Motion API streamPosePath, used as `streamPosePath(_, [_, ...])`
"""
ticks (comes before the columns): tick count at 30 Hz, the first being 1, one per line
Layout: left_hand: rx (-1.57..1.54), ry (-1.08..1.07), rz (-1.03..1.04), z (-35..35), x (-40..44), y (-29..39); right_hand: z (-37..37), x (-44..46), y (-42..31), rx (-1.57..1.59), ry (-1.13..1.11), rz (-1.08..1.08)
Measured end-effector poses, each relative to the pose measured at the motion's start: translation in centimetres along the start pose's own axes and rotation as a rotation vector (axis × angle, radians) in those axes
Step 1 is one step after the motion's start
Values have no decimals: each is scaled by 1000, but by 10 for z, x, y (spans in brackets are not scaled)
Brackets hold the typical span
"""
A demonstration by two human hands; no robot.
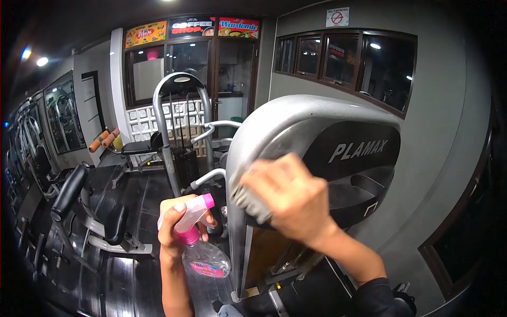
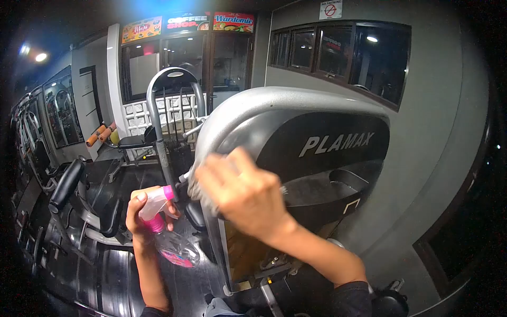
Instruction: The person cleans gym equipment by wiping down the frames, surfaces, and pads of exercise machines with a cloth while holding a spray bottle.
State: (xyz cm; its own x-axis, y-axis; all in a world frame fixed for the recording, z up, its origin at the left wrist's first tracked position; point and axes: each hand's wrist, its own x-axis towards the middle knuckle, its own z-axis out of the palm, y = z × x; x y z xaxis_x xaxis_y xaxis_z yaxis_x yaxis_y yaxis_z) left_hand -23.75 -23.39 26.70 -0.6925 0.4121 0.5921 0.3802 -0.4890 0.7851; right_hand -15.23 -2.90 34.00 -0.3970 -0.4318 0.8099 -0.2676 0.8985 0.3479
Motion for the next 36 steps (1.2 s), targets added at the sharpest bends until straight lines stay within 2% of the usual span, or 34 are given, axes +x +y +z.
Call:
streamPosePath(1, [2,-2,-5,0,-1,1,12,-13,-10,17,-84,-32])
streamPosePath(3, [-25,24,-14,0,-5,1,37,-41,-25,-44,-63,-181])
streamPosePath(6, [-21,11,-21,-3,-11,0,28,-65,-17,-32,-10,-199])
streamPosePath(9, [-6,-22,-69,-8,-15,-4,-2,-78,9,-100,100,-11])
streamPosePath(10, [-3,-40,-80,-10,-15,-7,-1,-79,7,-98,94,-10])
streamPosePath(12, [-39,-32,-74,-4,-13,-13,4,-85,-2,-62,164,202])
streamPosePath(13, [-71,-25,-64,0,-11,-15,12,-90,-10,-30,183,152])
streamPosePath(15, [-89,-47,-63,9,-8,-19,33,-103,-32,51,41,141])
streamPosePath(16, [-81,-51,-79,13,-8,-19,37,-112,-33,50,44,150])
streamPosePath(18, [-70,-61,-102,17,-10,-21,41,-127,-33,-16,153,121])
streamPosePath(23, [-46,-121,-137,15,-13,-30,21,-152,-18,-6,435,520])
streamPosePath(29, [-57,-114,-144,29,-12,-38,59,-142,-58,61,306,435])
streamPosePath(31, [-56,-96,-132,29,-11,-37,46,-147,-50,66,310,454])
streamPosePath(35, [-59,-64,-85,21,-9,-36,23,-151,-28,23,460,615])
streamPosePath(36, [-53,-49,-89,21,-8,-36,20,-146,-29,35,432,632])
